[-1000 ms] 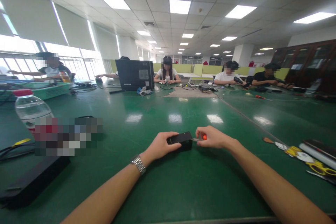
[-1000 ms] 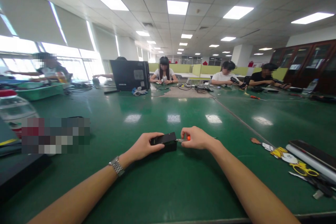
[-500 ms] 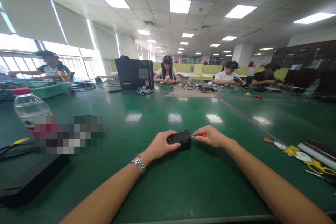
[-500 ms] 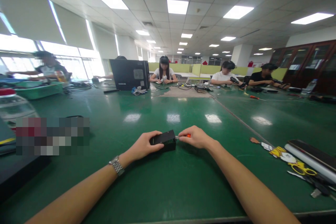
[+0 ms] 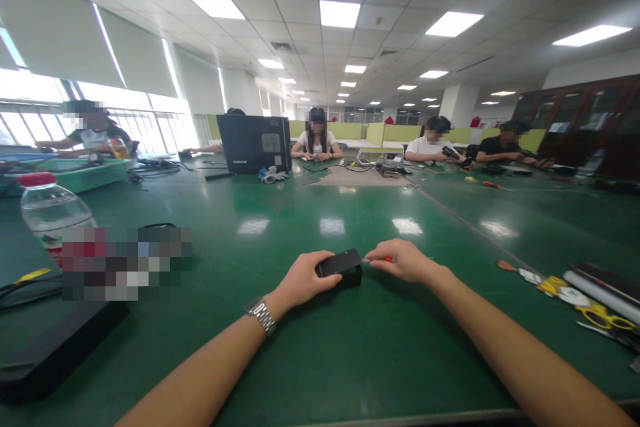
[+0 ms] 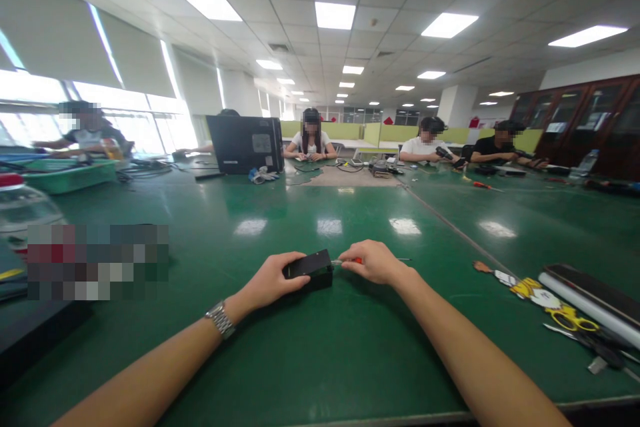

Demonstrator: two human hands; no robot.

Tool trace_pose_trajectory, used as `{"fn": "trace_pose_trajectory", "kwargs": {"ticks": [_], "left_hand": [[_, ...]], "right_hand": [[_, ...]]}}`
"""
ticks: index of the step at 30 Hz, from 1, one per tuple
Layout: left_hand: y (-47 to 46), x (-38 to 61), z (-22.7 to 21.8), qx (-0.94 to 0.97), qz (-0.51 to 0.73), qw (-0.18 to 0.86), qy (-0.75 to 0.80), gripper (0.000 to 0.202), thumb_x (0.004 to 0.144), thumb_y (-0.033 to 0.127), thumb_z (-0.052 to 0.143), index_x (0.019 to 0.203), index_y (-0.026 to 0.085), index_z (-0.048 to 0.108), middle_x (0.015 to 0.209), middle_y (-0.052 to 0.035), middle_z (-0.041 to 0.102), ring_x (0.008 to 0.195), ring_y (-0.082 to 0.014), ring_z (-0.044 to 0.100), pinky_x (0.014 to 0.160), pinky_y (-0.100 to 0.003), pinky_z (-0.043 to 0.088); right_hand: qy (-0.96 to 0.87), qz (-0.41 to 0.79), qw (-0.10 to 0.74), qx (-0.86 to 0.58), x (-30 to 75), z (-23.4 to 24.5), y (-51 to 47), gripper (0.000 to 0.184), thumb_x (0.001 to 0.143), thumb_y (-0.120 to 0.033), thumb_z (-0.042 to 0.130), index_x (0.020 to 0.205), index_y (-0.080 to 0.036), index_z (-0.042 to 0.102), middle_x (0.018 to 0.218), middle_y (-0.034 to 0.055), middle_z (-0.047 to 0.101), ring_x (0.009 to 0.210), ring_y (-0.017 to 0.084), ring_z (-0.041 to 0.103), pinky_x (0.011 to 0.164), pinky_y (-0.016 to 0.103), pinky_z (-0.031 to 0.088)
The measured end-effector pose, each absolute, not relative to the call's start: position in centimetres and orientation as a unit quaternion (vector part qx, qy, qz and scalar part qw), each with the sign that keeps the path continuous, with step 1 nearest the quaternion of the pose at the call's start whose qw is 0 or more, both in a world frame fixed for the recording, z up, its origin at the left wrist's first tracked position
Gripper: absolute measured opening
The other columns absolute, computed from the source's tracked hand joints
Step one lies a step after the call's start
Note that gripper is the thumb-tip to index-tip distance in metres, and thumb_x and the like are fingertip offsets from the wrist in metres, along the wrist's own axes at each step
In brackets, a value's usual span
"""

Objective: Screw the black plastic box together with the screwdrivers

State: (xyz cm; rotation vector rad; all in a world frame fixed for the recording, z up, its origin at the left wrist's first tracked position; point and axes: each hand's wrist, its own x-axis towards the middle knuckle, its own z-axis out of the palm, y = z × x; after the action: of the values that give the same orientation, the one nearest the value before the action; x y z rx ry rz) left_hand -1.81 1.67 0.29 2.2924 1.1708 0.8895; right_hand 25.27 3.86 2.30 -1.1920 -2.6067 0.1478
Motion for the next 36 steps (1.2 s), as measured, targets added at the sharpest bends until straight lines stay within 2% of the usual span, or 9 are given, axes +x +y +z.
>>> {"fn": "trace_pose_trajectory", "kwargs": {"ticks": [5,9,14,18,23,30,36], "left_hand": [[1.6,-1.8,0.2,0.822,0.322,0.211,0.42,0.032,0.076,0.036,0.065,0.101,0.017,0.067,0.091,-0.003,0.069,0.078,-0.0196,0.061,0.068,-0.025,0.045],[1.6,-1.8,0.1,0.818,0.327,0.216,0.422,0.032,0.075,0.035,0.065,0.101,0.016,0.067,0.09,-0.0033,0.069,0.078,-0.0198,0.061,0.069,-0.026,0.045],[1.7,-1.8,0.0,0.817,0.326,0.222,0.42,0.033,0.075,0.035,0.065,0.102,0.016,0.067,0.089,-0.0027,0.068,0.076,-0.0191,0.06,0.068,-0.025,0.045],[1.8,-1.8,-0.1,0.817,0.324,0.227,0.42,0.034,0.076,0.036,0.064,0.103,0.016,0.066,0.087,-0.0021,0.068,0.075,-0.0187,0.06,0.068,-0.025,0.045],[1.7,-1.8,0.0,0.811,0.322,0.238,0.427,0.034,0.075,0.035,0.064,0.103,0.016,0.066,0.087,-0.002,0.068,0.076,-0.0189,0.061,0.068,-0.025,0.045],[1.6,-1.8,0.3,0.81,0.323,0.25,0.421,0.032,0.075,0.034,0.065,0.101,0.016,0.066,0.088,-0.0017,0.068,0.076,-0.0184,0.061,0.068,-0.025,0.045],[1.7,-1.9,0.1,0.804,0.326,0.258,0.424,0.032,0.075,0.036,0.065,0.101,0.016,0.066,0.087,-0.002,0.067,0.076,-0.0191,0.06,0.068,-0.026,0.045]], "right_hand": [[-0.901,-0.001,0.14,-0.411,24.5,3.2,3.0,0.034,0.092,-0.042,0.043,0.111,-0.028,0.067,0.096,0.0049,0.066,0.082,0.017,0.059,0.069,0.026,0.038],[-0.895,-0.017,0.141,-0.422,23.0,2.1,2.7,0.034,0.094,-0.039,0.038,0.107,-0.025,0.066,0.092,0.0062,0.064,0.083,0.018,0.058,0.069,0.027,0.038],[-0.888,0.005,0.177,-0.424,22.5,0.3,3.2,0.032,0.093,-0.035,0.039,0.113,-0.021,0.06,0.102,0.0077,0.065,0.091,0.02,0.058,0.077,0.028,0.041],[-0.886,0.008,0.176,-0.43,22.5,-0.3,3.4,0.032,0.093,-0.035,0.039,0.114,-0.02,0.059,0.102,0.0076,0.067,0.093,0.021,0.058,0.079,0.029,0.04],[-0.889,0.019,0.178,-0.421,22.5,0.2,3.3,0.032,0.093,-0.035,0.039,0.112,-0.02,0.06,0.103,0.0069,0.068,0.091,0.02,0.06,0.077,0.029,0.041],[-0.873,0.064,0.164,-0.454,23.6,1.1,3.3,0.032,0.091,-0.042,0.041,0.106,-0.025,0.065,0.097,0.0034,0.07,0.086,0.02,0.062,0.072,0.027,0.039],[-0.871,0.075,0.147,-0.463,23.4,0.2,3.4,0.035,0.094,-0.042,0.034,0.107,-0.025,0.062,0.096,0.0039,0.069,0.084,0.02,0.061,0.069,0.027,0.038]]}}
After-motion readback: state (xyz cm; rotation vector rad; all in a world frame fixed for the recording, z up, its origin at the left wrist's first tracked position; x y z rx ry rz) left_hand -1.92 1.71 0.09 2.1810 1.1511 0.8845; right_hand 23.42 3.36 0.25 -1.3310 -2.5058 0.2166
